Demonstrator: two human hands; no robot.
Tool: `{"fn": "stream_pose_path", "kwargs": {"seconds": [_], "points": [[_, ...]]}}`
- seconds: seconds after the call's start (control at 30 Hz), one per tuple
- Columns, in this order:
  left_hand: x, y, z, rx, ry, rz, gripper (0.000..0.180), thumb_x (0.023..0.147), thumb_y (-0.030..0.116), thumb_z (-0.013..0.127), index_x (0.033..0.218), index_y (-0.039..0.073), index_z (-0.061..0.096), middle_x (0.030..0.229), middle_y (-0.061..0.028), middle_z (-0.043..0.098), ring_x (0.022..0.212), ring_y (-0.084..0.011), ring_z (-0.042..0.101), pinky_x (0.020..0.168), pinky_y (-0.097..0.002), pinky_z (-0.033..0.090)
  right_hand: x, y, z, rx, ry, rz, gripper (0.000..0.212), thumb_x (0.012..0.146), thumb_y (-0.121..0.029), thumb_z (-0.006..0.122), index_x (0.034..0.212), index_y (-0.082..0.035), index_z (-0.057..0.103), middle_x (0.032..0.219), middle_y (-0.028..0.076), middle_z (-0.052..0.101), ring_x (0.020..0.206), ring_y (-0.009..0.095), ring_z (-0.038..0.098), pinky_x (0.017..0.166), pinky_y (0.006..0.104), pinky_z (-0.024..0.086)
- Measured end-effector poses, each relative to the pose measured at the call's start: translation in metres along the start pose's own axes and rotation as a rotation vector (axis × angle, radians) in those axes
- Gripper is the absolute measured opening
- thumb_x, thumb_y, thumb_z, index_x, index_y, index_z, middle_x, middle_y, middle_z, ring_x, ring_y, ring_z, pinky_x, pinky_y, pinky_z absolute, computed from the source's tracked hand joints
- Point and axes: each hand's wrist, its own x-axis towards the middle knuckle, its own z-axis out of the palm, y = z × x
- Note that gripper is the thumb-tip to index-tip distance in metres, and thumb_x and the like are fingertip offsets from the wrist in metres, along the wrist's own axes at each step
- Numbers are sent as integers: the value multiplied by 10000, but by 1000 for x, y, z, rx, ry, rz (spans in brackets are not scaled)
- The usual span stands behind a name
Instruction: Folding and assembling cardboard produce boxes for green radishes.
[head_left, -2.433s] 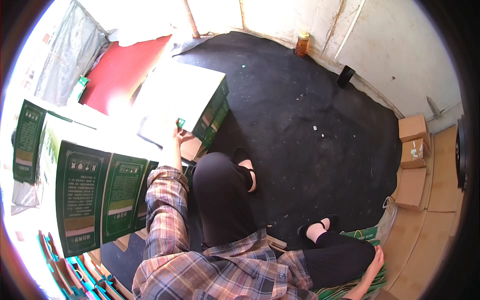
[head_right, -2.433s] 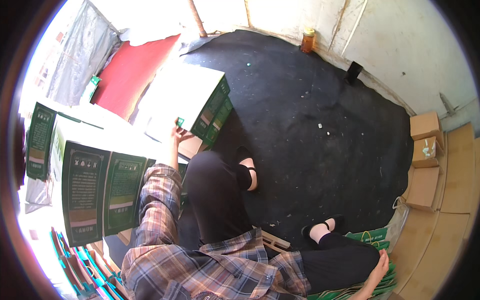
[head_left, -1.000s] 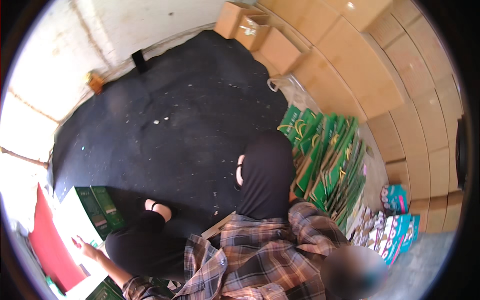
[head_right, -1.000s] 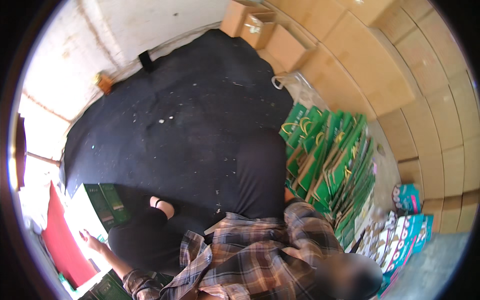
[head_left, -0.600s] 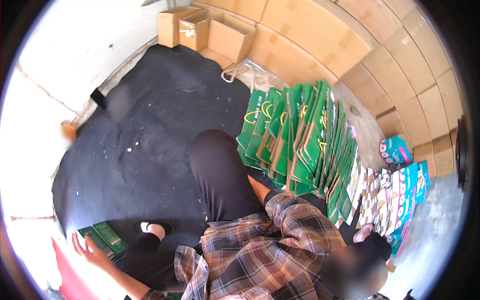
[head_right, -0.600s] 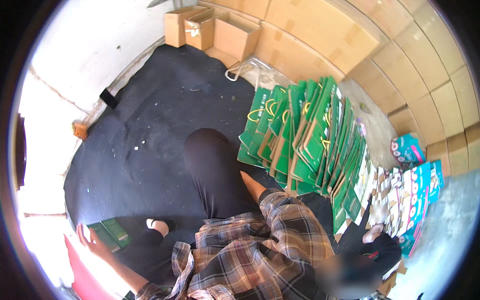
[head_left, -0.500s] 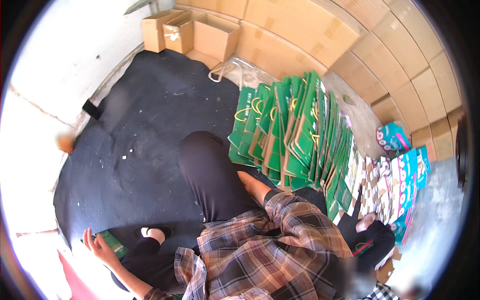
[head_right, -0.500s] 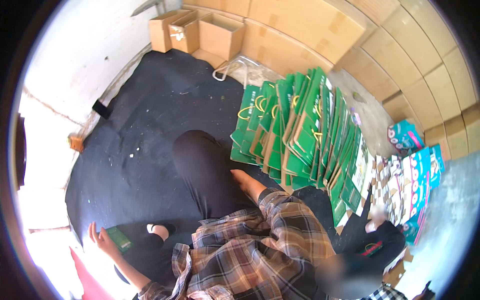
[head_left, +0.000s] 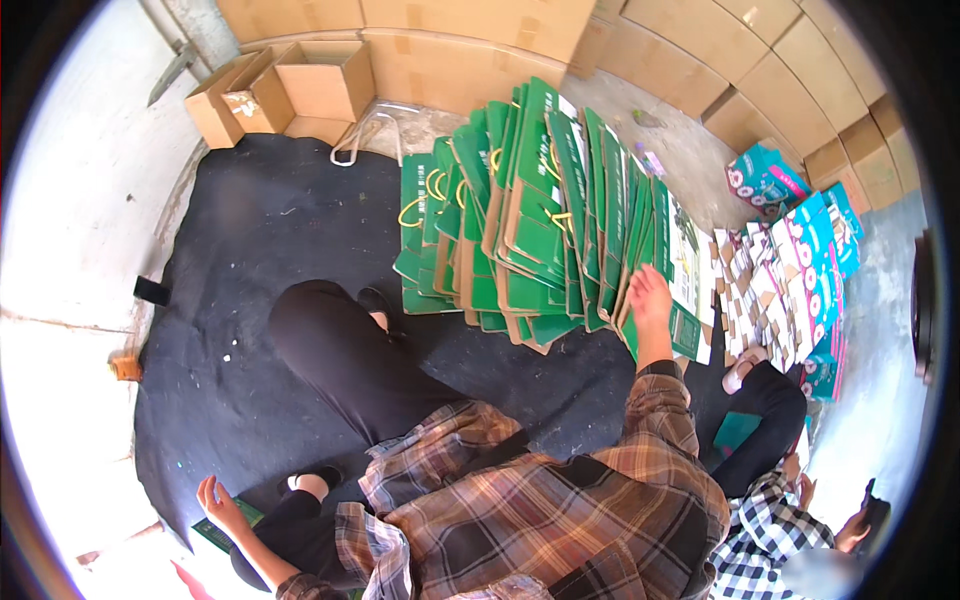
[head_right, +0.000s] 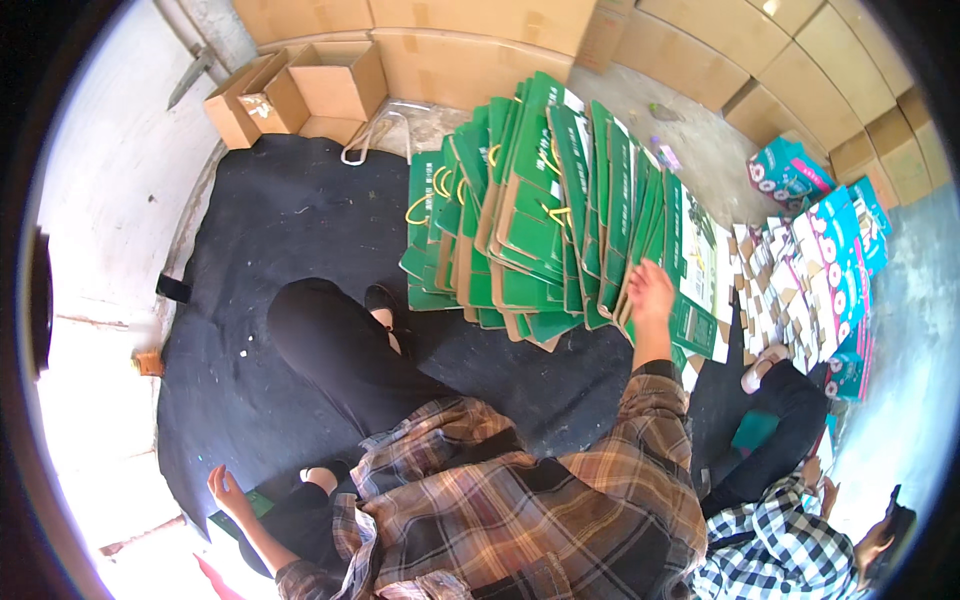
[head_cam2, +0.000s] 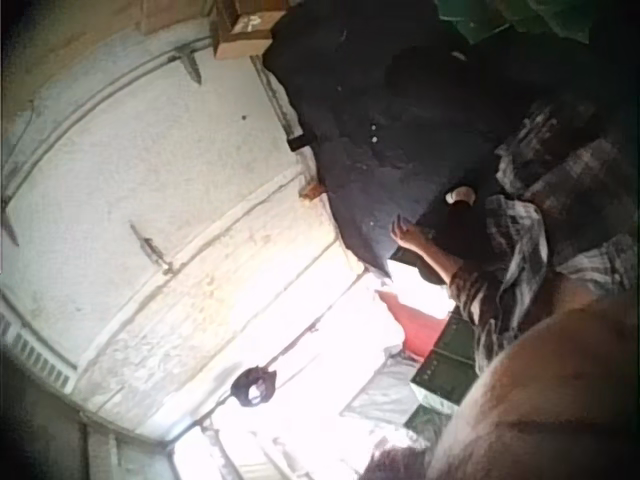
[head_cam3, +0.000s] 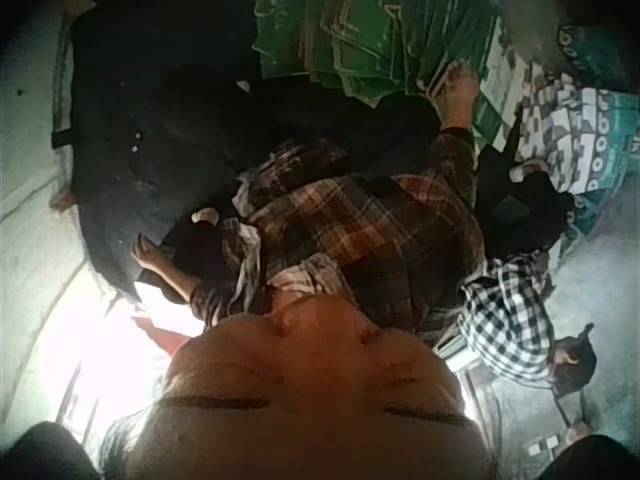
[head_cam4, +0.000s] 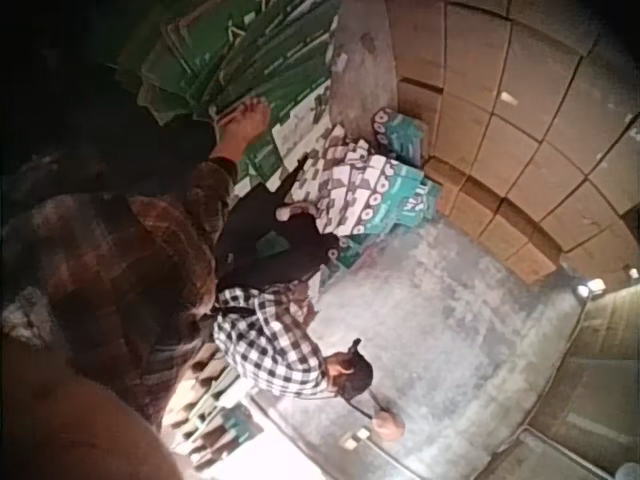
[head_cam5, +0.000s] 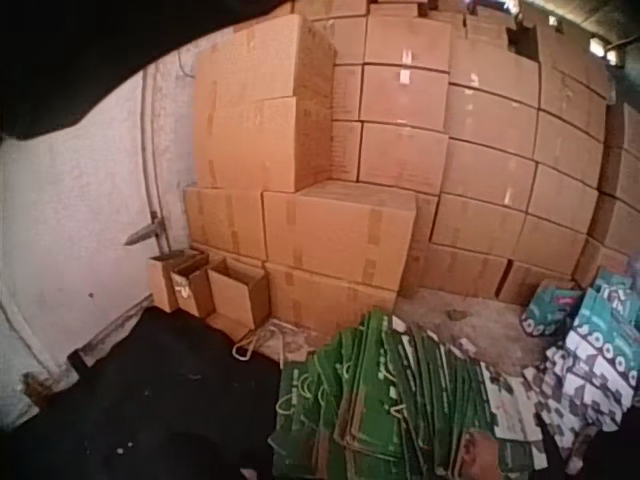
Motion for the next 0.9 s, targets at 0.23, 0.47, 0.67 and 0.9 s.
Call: {"fn": "stream_pose_path", "kwargs": {"seconds": [0.23,0.47,0.67,0.9], "points": [[-16,17,26,-20,-72,45,181,830,-10,552,989,-20,639,1013,-137,592,972,-266,570,872,-349,449,59,74,-223,235,613,245,175,880,-149,549,1008,-34,521,929,93,572,781,220,592,652,330,512],[-26,15,25,-4,-86,-4,168,828,-5,554,968,-13,648,984,-119,600,903,-245,584,825,-329,459,69,94,-238,520,404,262,250,873,-227,609,998,-40,501,949,96,543,869,230,564,679,307,512],[-29,5,23,11,-78,-73,162,832,3,551,961,-8,649,943,-115,602,825,-216,595,755,-306,471,83,87,-238,362,436,282,201,869,-230,642,898,-83,509,682,18,419,639,137,482,503,240,406],[-30,25,25,-44,-71,-107,156,842,8,544,960,-11,643,938,-120,605,829,-224,599,758,-305,472,149,32,-216,781,130,149,240,817,-77,565,1033,23,534,908,160,616,762,250,608,547,285,506]]}}
